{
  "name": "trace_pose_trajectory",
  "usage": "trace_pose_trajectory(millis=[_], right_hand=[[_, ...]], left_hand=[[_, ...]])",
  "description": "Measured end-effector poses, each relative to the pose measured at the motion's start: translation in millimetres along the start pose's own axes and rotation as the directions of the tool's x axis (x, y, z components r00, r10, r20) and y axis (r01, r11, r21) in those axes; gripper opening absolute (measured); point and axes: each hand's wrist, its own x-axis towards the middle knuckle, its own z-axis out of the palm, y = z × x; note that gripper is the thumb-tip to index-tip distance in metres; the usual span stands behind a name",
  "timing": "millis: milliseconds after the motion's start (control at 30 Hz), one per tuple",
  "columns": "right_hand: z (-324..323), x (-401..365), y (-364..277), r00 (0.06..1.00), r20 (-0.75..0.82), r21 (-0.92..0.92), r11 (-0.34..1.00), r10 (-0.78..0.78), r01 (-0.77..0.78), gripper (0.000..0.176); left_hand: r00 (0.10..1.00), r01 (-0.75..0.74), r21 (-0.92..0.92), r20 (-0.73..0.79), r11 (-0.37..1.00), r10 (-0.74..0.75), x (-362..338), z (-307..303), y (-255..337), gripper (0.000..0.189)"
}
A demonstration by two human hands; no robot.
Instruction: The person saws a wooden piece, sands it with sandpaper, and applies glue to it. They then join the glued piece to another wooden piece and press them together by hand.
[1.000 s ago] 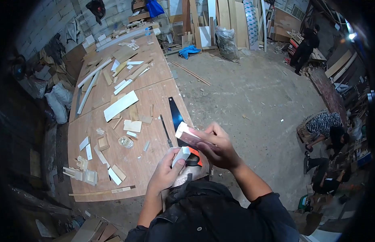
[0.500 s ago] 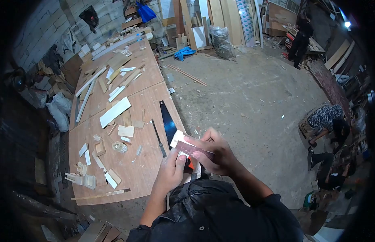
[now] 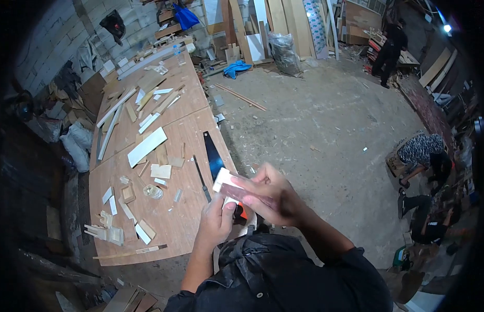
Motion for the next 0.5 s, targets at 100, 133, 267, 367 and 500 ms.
trace_pose_trajectory(millis=[100,133,267,367,500], right_hand=[[-4,-11,3,0.999,0.034,-0.029,0.999,-0.036,0.037,0.043],[-3,-14,6,0.997,0.018,-0.068,0.995,-0.073,0.075,0.042],[2,0,31,0.993,-0.119,-0.26,0.966,-0.022,-0.01,0.045],[-17,9,24,0.962,-0.235,0.216,0.972,0.141,-0.09,0.059],[-29,-2,16,0.907,-0.014,0.75,0.605,0.421,-0.269,0.079]], left_hand=[[0.997,-0.043,0.067,0.063,0.997,0.039,-3,-6,0,0.026],[0.998,-0.034,0.066,0.059,0.997,0.03,-6,-5,-2,0.026],[0.965,-0.182,0.086,0.204,0.979,0.162,-11,7,6,0.031],[0.996,-0.062,0.04,0.066,0.997,0.06,-4,-5,17,0.035],[0.999,-0.005,-0.025,0.046,1.0,0.006,-2,-18,14,0.032]])
